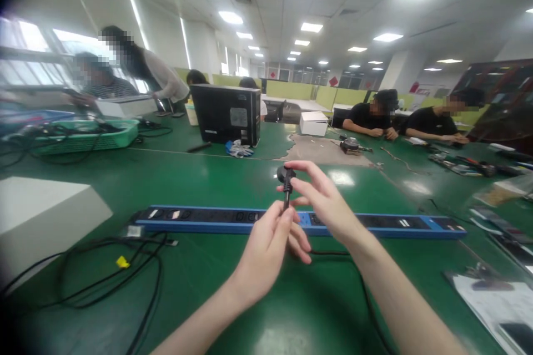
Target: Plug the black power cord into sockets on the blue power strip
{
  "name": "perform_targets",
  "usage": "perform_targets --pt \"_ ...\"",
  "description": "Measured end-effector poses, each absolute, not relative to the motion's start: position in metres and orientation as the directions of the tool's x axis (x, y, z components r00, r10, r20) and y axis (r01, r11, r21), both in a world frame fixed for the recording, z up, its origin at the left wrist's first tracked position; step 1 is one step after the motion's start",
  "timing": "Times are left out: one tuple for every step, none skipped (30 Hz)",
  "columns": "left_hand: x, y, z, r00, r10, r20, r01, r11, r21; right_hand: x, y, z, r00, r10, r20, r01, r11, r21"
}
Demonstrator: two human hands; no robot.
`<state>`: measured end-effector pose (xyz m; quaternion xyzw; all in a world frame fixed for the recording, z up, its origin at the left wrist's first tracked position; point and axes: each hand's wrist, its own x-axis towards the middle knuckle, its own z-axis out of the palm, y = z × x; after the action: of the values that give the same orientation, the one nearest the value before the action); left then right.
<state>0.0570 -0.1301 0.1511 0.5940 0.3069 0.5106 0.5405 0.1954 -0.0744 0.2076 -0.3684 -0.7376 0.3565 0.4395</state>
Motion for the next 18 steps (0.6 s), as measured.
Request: perform_targets --pt "0.047 -0.129 0.147 0.288 0.92 0.267 -0.133 -0.238 0.962 0.182 -0.073 0.198 -0.317 0.875 0.366 0.237 0.447 -0.863" --pt "0.037 -0.127 0.142 0.288 0.921 0.264 -0.064 -0.256 0.965 0.171 -0.07 0.189 -0.286 0.887 0.363 0.271 0.438 -0.857" --pt "0.027 -0.126 0.138 0.288 0.92 0.265 0.017 -0.282 0.959 0.162 -0.067 0.18 -0.258 0.892 0.371 0.328 0.443 -0.835" --pt "0.017 -0.124 0.134 0.283 0.919 0.274 0.102 -0.312 0.944 0.156 -0.064 0.173 -0.232 0.892 0.387 0.401 0.45 -0.798" --pt "0.008 -0.121 0.13 0.272 0.918 0.289 0.186 -0.345 0.92 0.151 -0.06 0.166 -0.21 0.891 0.402 0.479 0.453 -0.752" --pt "0.0 -0.12 0.127 0.255 0.916 0.309 0.267 -0.374 0.888 0.148 -0.057 0.161 -0.192 0.891 0.412 0.55 0.445 -0.707" --pt "-0.006 -0.118 0.123 0.234 0.914 0.331 0.342 -0.396 0.852 0.145 -0.054 0.156 -0.178 0.894 0.411 0.602 0.43 -0.673" --pt "-0.012 -0.116 0.119 0.212 0.911 0.353 0.409 -0.411 0.815 0.143 -0.051 0.152 -0.163 0.901 0.403 0.628 0.41 -0.661" --pt "-0.016 -0.115 0.116 0.196 0.907 0.373 0.465 -0.421 0.779 0.14 -0.049 0.148 -0.147 0.909 0.389 0.626 0.391 -0.675" --pt "-0.019 -0.114 0.113 0.189 0.901 0.39 0.507 -0.43 0.747 0.137 -0.046 0.144 -0.134 0.917 0.376 0.594 0.378 -0.71" --pt "-0.023 -0.112 0.11 0.197 0.892 0.406 0.534 -0.445 0.719 0.133 -0.044 0.141 -0.13 0.922 0.364 0.534 0.375 -0.758" --pt "-0.027 -0.11 0.108 0.22 0.88 0.42 0.549 -0.468 0.693 0.129 -0.041 0.138 -0.137 0.925 0.353 0.456 0.376 -0.807" --pt "-0.034 -0.107 0.106 0.255 0.866 0.43 0.558 -0.495 0.666 0.123 -0.039 0.135 -0.156 0.926 0.344 0.371 0.378 -0.848" --pt "-0.044 -0.103 0.106 0.294 0.852 0.434 0.569 -0.52 0.637 0.117 -0.037 0.134 -0.184 0.925 0.334 0.293 0.376 -0.879" --pt "-0.056 -0.098 0.106 0.328 0.842 0.429 0.59 -0.537 0.603 0.111 -0.035 0.133 -0.221 0.923 0.316 0.228 0.364 -0.903" --pt "-0.072 -0.09 0.106 0.346 0.842 0.414 0.629 -0.536 0.564 0.104 -0.034 0.133 -0.256 0.922 0.291 0.179 0.341 -0.923" --pt "-0.092 -0.081 0.105 0.336 0.855 0.396 0.683 -0.511 0.523 0.096 -0.034 0.134 -0.287 0.921 0.262 0.146 0.312 -0.939" --pt "-0.113 -0.071 0.104 0.293 0.877 0.38 0.749 -0.458 0.479 0.089 -0.033 0.135 -0.314 0.921 0.232 0.126 0.283 -0.951"
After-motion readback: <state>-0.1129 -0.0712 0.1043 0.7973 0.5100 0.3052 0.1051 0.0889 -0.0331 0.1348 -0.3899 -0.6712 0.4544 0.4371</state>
